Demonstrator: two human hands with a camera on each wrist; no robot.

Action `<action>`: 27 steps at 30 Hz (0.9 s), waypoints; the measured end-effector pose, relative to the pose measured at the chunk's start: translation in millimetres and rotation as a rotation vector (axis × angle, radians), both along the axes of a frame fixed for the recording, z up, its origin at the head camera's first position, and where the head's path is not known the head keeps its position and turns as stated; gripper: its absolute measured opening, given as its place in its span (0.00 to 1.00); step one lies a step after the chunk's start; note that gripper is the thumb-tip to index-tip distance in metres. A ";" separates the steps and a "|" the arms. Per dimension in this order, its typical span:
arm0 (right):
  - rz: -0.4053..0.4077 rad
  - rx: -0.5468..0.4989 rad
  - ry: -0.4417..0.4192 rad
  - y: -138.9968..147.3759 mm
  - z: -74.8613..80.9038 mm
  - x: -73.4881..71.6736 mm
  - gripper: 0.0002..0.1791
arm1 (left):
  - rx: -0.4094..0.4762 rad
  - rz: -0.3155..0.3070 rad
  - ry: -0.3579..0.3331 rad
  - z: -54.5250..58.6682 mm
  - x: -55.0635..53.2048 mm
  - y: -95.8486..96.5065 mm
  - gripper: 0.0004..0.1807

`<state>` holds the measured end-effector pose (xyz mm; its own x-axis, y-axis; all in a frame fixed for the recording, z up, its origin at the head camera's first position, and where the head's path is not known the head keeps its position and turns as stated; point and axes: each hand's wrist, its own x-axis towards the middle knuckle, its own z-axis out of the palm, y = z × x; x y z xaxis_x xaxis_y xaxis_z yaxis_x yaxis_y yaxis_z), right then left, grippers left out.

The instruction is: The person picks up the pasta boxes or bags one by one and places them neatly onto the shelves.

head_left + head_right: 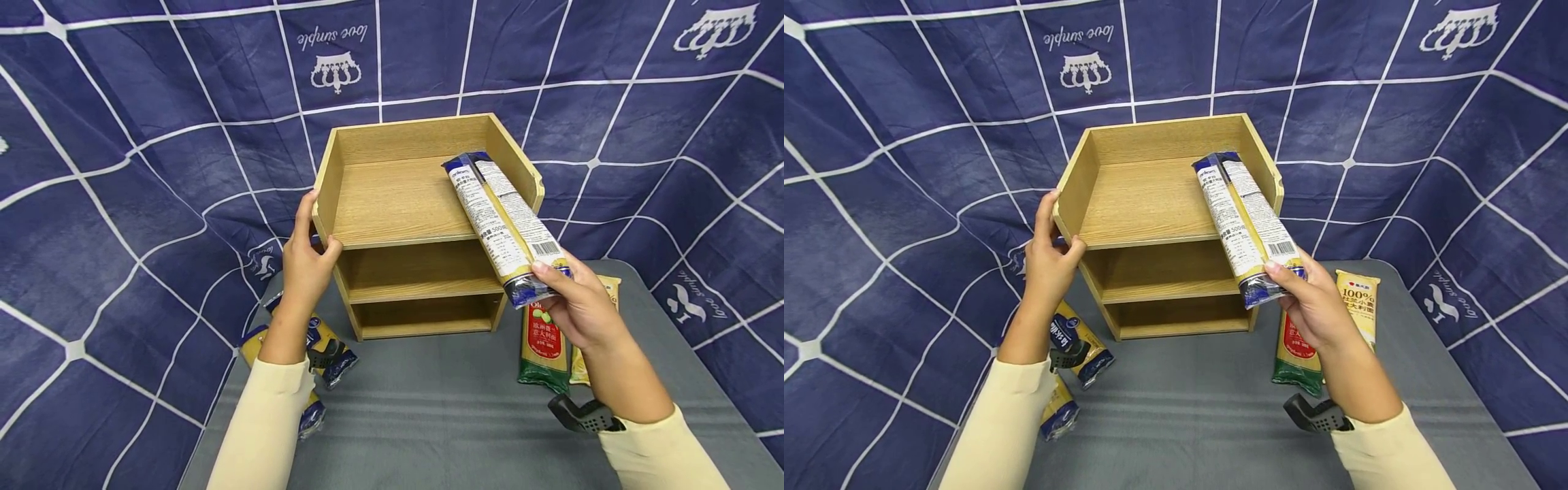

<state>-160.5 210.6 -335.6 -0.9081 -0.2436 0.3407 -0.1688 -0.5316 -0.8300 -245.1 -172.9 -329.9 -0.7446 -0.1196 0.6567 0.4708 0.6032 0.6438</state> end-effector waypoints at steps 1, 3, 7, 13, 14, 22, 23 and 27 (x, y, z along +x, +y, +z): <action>0.000 -0.006 -0.005 -0.4 -1.0 -0.9 0.20 | 0.004 -0.005 -0.002 -0.3 0.2 0.3 0.43; -0.003 -0.013 -0.015 -1.3 -2.6 -2.7 0.20 | 0.009 -0.010 -0.006 -0.9 0.3 0.5 0.43; -0.017 -0.027 -0.046 -3.2 -5.3 -5.2 0.19 | 0.016 -0.018 -0.002 -1.2 0.4 1.2 0.43; -0.047 -0.035 -0.081 -7.1 -6.3 -5.7 0.18 | 0.014 -0.022 -0.001 -1.7 0.2 2.3 0.43; -0.054 -0.030 -0.083 -7.9 -6.0 -5.5 0.19 | 0.015 -0.021 -0.001 -1.7 0.4 2.5 0.43; -0.109 -0.038 -0.097 -14.3 -4.3 -7.2 0.17 | 0.018 -0.028 0.008 -0.6 -0.1 3.4 0.44; -0.118 -0.040 -0.101 -15.7 -3.7 -7.8 0.17 | 0.020 -0.029 0.009 -0.5 -0.4 3.3 0.44; -0.151 -0.044 -0.132 -21.0 -1.7 -10.2 0.18 | 0.032 -0.030 0.001 -1.2 -0.2 2.4 0.44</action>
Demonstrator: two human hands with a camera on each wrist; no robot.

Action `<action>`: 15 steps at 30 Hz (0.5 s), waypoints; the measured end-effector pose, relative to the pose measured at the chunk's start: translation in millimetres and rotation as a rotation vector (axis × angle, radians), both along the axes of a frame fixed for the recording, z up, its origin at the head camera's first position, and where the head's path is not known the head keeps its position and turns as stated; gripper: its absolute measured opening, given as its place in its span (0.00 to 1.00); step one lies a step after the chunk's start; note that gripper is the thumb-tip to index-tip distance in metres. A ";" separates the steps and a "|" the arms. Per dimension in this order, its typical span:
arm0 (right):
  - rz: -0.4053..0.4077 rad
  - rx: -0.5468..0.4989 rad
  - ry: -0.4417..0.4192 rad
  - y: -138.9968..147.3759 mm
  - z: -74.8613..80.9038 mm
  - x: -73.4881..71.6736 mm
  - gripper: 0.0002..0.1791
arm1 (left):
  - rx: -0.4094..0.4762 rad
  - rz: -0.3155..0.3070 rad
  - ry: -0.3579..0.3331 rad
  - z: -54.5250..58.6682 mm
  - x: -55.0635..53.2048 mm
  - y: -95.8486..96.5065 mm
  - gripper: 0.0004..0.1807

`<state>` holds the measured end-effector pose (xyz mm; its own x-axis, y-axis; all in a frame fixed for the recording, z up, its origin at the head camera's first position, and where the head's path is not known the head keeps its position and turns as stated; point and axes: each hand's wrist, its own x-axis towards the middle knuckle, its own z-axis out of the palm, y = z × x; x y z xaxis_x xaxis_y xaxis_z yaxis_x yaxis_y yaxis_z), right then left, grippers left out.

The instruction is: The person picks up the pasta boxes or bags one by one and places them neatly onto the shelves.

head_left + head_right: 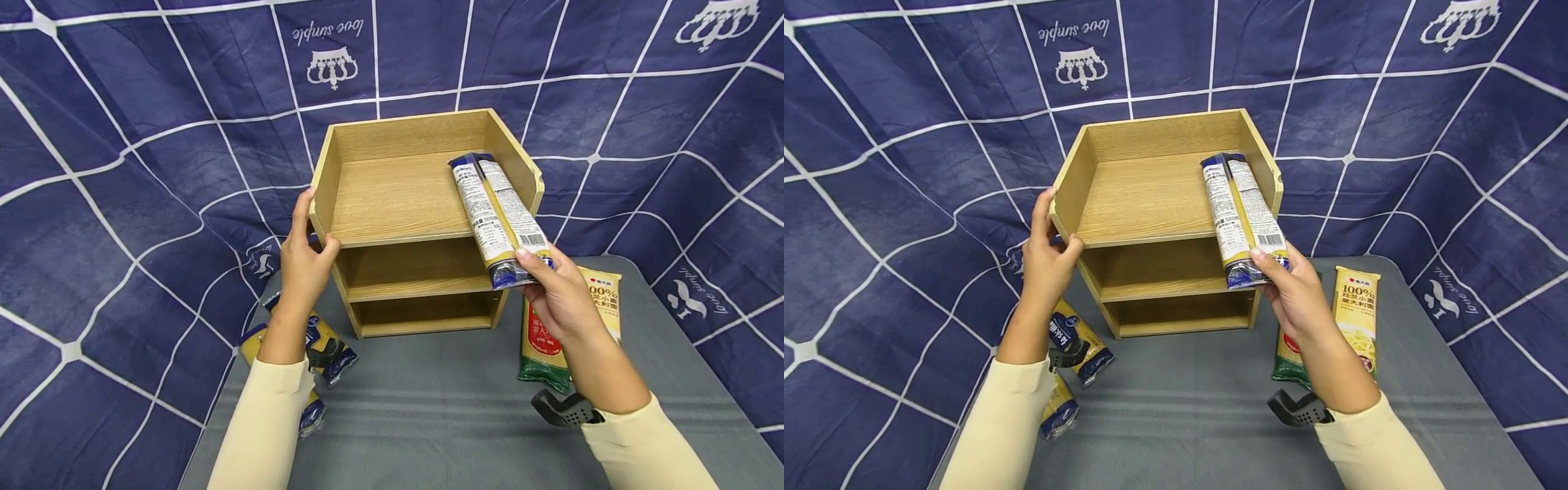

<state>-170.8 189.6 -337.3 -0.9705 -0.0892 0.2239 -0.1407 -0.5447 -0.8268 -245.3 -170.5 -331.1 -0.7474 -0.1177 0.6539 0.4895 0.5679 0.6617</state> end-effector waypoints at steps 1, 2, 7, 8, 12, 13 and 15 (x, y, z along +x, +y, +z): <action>-0.009 0.007 -0.009 -1.0 0.7 0.0 0.18 | 0.004 -0.002 -0.003 -0.2 0.3 -0.2 0.44; -0.018 0.016 -0.017 -1.8 1.2 0.1 0.19 | 0.007 -0.001 -0.009 -0.5 0.8 -0.5 0.44; -0.026 0.098 -0.018 -1.2 0.4 0.5 0.19 | 0.016 0.003 -0.030 -1.1 3.1 -1.7 0.43; -0.023 0.119 -0.005 0.0 -0.3 0.7 0.19 | 0.015 0.005 -0.031 -0.9 3.3 -1.7 0.43; -0.017 0.205 0.080 7.6 -3.8 2.0 0.21 | 0.009 0.004 -0.023 0.5 2.6 -0.7 0.43; -0.026 0.233 0.104 9.9 -4.7 2.8 0.23 | 0.010 0.005 -0.021 0.6 2.5 -0.4 0.43; -0.069 0.286 0.132 14.3 -6.1 4.8 0.26 | 0.009 0.007 -0.016 0.6 2.3 -0.5 0.43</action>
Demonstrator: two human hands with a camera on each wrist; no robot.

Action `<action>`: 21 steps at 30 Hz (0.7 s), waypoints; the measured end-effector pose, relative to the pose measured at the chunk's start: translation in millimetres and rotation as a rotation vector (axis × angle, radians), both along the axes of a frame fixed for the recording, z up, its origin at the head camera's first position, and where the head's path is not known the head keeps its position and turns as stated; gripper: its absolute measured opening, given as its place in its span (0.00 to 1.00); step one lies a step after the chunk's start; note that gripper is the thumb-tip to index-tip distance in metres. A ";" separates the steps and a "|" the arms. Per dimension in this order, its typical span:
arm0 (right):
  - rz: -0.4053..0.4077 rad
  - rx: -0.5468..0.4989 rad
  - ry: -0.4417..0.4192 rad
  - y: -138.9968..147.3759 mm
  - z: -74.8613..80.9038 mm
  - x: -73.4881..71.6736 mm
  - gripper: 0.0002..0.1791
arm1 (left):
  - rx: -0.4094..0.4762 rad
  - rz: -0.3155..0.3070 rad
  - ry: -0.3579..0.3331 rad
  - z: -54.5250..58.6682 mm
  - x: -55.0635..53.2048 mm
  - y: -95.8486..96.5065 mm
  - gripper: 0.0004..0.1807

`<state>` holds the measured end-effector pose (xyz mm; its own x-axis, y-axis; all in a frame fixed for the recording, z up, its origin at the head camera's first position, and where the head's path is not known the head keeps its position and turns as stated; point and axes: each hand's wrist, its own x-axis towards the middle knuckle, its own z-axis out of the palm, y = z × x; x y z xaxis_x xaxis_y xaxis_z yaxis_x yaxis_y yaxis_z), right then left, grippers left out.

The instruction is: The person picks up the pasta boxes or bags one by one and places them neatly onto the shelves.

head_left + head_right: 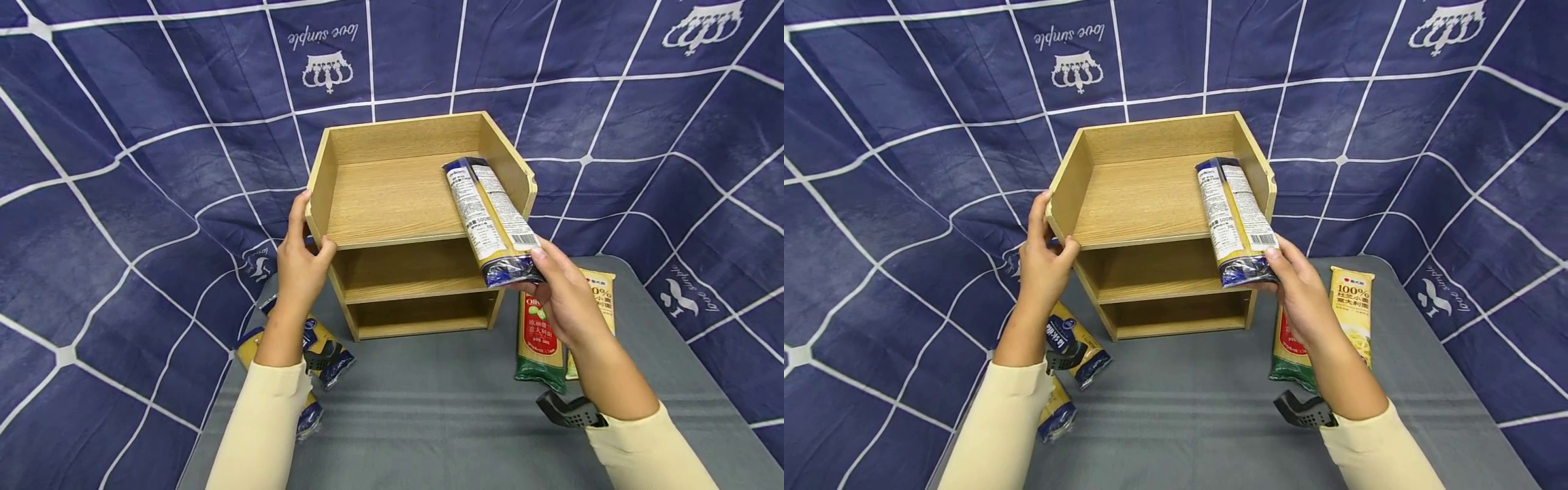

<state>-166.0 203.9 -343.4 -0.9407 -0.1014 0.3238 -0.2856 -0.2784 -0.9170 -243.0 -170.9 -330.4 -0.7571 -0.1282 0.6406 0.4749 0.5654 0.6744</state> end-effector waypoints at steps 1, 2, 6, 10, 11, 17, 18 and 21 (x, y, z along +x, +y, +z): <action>-0.029 0.028 0.009 1.6 -0.1 1.0 0.27 | 0.000 0.001 0.002 -0.1 -0.1 -0.4 0.43; -0.065 0.058 0.018 2.8 0.0 2.5 0.27 | -0.001 0.003 0.004 -0.3 -0.2 -0.9 0.43; -0.236 0.154 0.106 4.5 1.3 7.9 0.28 | -0.008 0.008 0.007 -0.6 -0.7 -2.0 0.43; -0.325 0.220 0.312 4.3 -0.3 11.5 0.31 | -0.010 0.002 0.008 -0.9 -1.1 -1.6 0.43; -0.333 0.251 0.363 4.4 -0.9 11.9 0.33 | -0.010 0.000 0.008 -1.1 -1.2 -1.4 0.43; -0.379 0.511 0.607 4.2 -5.6 10.9 0.30 | -0.010 -0.009 0.011 -1.2 -1.8 -0.8 0.43; -0.386 0.545 0.641 3.7 -6.2 9.9 0.28 | -0.009 -0.009 0.011 -1.0 -1.8 -0.7 0.43; -0.419 0.625 0.716 1.5 -7.3 6.7 0.30 | -0.004 -0.016 0.006 -0.8 -1.9 -0.7 0.43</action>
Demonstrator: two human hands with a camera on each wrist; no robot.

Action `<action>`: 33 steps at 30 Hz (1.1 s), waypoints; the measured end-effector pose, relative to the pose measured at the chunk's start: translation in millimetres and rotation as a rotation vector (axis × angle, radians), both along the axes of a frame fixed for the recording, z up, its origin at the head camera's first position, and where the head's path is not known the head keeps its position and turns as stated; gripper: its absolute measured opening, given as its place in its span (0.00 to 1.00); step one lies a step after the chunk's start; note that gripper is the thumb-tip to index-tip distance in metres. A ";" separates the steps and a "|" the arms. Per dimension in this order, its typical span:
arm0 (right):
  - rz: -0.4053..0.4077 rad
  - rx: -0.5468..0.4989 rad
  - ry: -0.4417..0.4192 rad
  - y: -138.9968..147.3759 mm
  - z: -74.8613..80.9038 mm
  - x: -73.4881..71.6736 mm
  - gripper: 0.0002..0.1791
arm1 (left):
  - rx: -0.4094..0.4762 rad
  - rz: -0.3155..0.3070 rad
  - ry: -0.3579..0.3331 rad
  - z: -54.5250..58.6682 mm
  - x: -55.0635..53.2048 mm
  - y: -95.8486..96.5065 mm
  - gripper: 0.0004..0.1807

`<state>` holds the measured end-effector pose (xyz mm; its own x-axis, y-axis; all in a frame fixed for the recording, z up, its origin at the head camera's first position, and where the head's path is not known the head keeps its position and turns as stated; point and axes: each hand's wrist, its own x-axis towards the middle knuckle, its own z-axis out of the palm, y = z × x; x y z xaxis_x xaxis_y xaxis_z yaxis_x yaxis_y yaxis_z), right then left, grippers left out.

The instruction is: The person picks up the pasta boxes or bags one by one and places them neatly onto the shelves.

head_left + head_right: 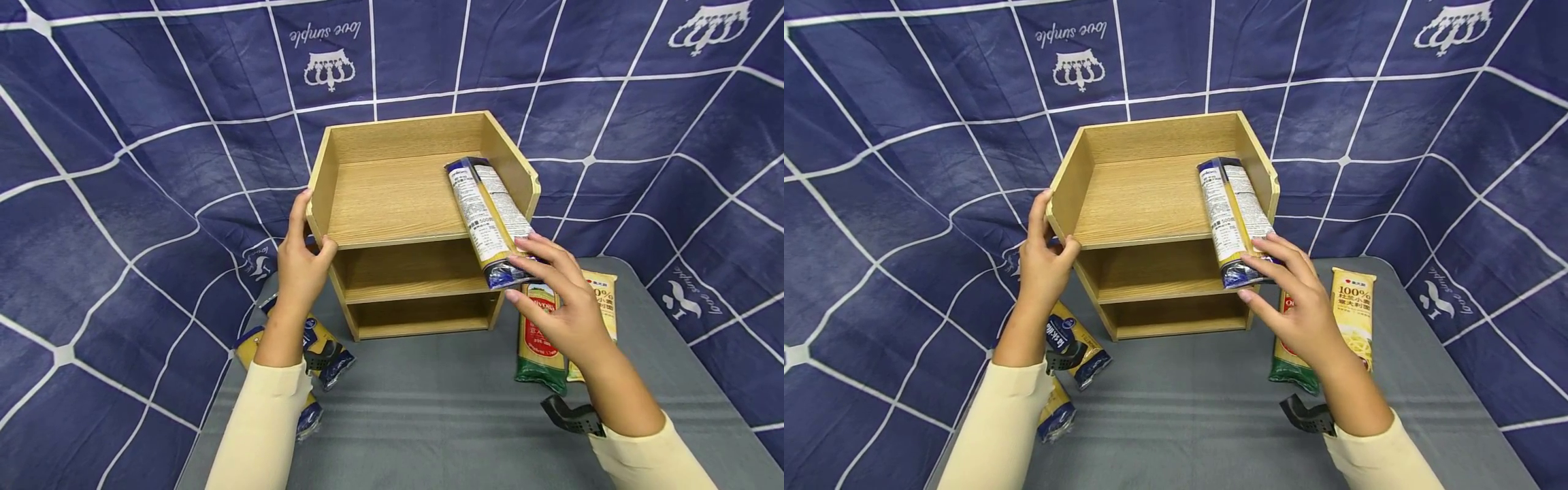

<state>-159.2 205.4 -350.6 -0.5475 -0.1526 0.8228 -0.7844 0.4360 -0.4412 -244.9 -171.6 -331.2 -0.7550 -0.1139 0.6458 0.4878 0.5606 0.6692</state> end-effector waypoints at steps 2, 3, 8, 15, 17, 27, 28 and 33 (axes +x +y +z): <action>-0.030 0.027 0.033 -1.6 0.2 -1.9 0.31 | 0.003 -0.005 0.000 0.6 0.2 0.4 0.43; -0.045 0.034 0.045 -2.3 0.3 -2.5 0.30 | 0.004 -0.006 0.000 1.0 0.3 0.6 0.43; -0.096 0.046 0.061 -4.8 0.0 -3.3 0.29 | 0.006 -0.008 0.009 2.0 0.7 1.5 0.43; -0.125 0.028 0.082 -8.9 0.5 -7.0 0.29 | 0.014 -0.015 0.019 3.3 1.2 2.3 0.43; -0.126 0.019 0.096 -10.4 0.4 -9.1 0.28 | 0.016 -0.016 0.015 3.3 0.9 2.5 0.43; -0.140 0.001 0.125 -12.3 -5.1 -23.4 0.25 | 0.014 -0.007 0.009 2.9 0.7 2.1 0.43; -0.141 0.006 0.120 -12.0 -5.7 -24.8 0.24 | 0.013 -0.004 0.006 2.6 0.9 2.1 0.43; -0.150 0.031 0.091 -11.7 -8.1 -30.3 0.18 | 0.019 0.009 -0.020 0.4 1.1 2.6 0.44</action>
